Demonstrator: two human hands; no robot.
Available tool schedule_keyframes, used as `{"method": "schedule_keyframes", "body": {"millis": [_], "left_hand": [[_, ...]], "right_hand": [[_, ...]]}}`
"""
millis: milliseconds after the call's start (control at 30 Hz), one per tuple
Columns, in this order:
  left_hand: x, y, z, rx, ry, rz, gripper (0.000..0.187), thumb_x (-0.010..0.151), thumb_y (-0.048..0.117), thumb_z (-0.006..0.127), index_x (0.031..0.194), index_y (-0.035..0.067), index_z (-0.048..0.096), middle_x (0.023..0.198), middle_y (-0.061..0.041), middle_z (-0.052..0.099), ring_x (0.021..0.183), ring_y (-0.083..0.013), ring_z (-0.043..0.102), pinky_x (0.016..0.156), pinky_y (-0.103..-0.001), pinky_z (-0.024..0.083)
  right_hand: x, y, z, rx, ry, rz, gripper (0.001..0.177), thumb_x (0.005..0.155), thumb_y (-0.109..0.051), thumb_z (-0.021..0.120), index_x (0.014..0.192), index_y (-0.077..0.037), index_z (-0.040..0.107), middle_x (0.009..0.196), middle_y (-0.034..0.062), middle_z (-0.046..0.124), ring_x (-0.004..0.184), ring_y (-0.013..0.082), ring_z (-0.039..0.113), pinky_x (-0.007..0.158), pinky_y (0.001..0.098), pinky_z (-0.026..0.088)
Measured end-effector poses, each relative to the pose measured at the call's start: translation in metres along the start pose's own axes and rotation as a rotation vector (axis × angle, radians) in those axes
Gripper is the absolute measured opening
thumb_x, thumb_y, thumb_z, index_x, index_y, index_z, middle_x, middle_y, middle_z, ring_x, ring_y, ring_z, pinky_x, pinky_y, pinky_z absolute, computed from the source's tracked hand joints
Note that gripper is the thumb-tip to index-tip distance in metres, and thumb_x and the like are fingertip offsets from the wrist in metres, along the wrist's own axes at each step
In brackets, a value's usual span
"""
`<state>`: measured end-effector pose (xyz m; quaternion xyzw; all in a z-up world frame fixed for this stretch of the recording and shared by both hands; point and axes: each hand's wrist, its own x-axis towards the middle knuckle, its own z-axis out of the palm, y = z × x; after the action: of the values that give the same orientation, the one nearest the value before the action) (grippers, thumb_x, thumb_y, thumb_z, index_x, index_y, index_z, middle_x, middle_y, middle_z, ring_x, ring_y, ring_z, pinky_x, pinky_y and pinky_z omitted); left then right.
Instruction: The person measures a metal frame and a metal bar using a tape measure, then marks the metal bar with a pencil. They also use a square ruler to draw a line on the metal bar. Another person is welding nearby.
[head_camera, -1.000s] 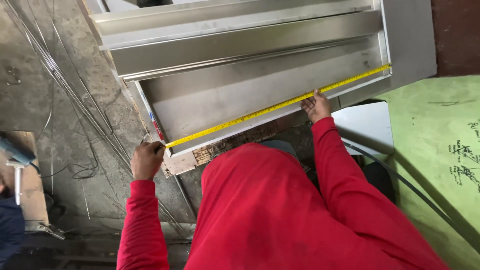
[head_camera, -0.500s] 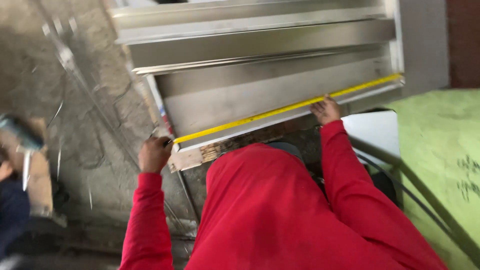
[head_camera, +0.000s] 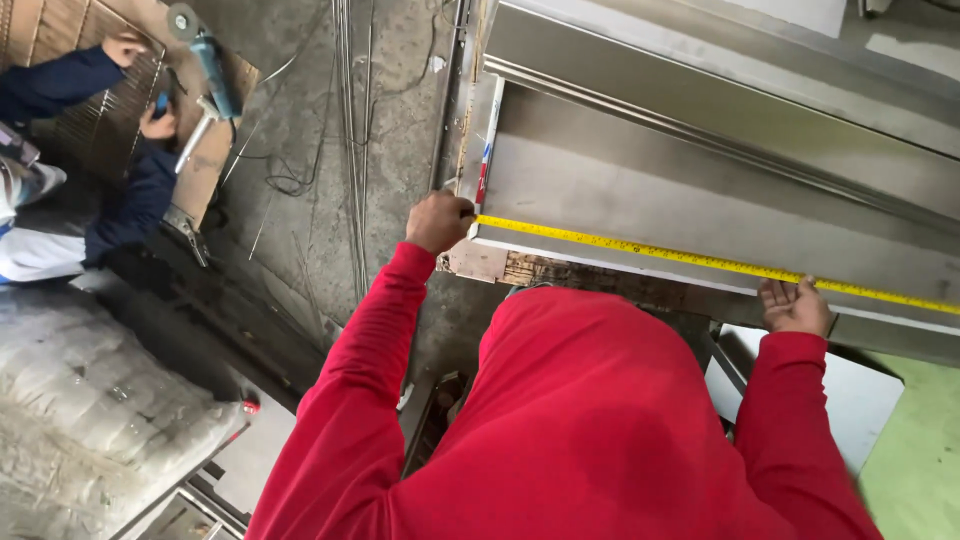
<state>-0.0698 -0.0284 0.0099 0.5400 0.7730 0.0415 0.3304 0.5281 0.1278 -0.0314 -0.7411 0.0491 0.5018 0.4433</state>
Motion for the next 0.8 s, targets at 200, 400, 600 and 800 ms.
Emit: {"method": "schedule_keyframes", "body": {"millis": [200, 400, 600, 800], "left_hand": [[0.000, 0.001, -0.001, -0.014, -0.043, -0.009, 0.022, 0.095, 0.025, 0.063, 0.104, 0.018, 0.082, 0.098, -0.008, 0.073, 0.084, -0.0279, 0.070, 0.074, -0.048, 0.062], [0.002, 0.002, -0.004, -0.010, -0.040, -0.008, 0.021, 0.094, 0.025, 0.063, 0.100, 0.018, 0.082, 0.093, -0.006, 0.075, 0.078, -0.0261, 0.071, 0.070, -0.046, 0.061], [-0.001, 0.005, -0.011, 0.023, -0.086, -0.019, 0.023, 0.097, 0.025, 0.059, 0.106, 0.020, 0.080, 0.099, -0.008, 0.073, 0.086, -0.0303, 0.070, 0.075, -0.051, 0.060], [0.000, 0.001, -0.007, 0.000, -0.058, 0.016, 0.023, 0.097, 0.021, 0.060, 0.102, 0.018, 0.082, 0.098, -0.007, 0.073, 0.082, -0.0284, 0.069, 0.072, -0.049, 0.060]], "right_hand": [[-0.062, -0.008, 0.017, -0.036, 0.044, -0.034, 0.021, 0.100, -0.021, 0.067, 0.114, -0.005, 0.066, 0.103, 0.0123, 0.081, 0.092, 0.0239, 0.083, 0.083, 0.0376, 0.074], [-0.046, -0.007, 0.015, -0.017, 0.040, -0.012, 0.021, 0.099, -0.022, 0.068, 0.111, -0.005, 0.067, 0.105, 0.0132, 0.080, 0.093, 0.0251, 0.082, 0.084, 0.0381, 0.074], [-0.002, -0.002, 0.001, -0.023, 0.013, -0.022, 0.017, 0.100, -0.016, 0.066, 0.113, -0.005, 0.064, 0.103, 0.0152, 0.076, 0.093, 0.0290, 0.080, 0.086, 0.0462, 0.071], [-0.041, -0.005, 0.013, -0.054, 0.030, -0.033, 0.016, 0.101, -0.017, 0.062, 0.114, -0.008, 0.065, 0.114, 0.0143, 0.080, 0.106, 0.0287, 0.080, 0.093, 0.0436, 0.070]]}}
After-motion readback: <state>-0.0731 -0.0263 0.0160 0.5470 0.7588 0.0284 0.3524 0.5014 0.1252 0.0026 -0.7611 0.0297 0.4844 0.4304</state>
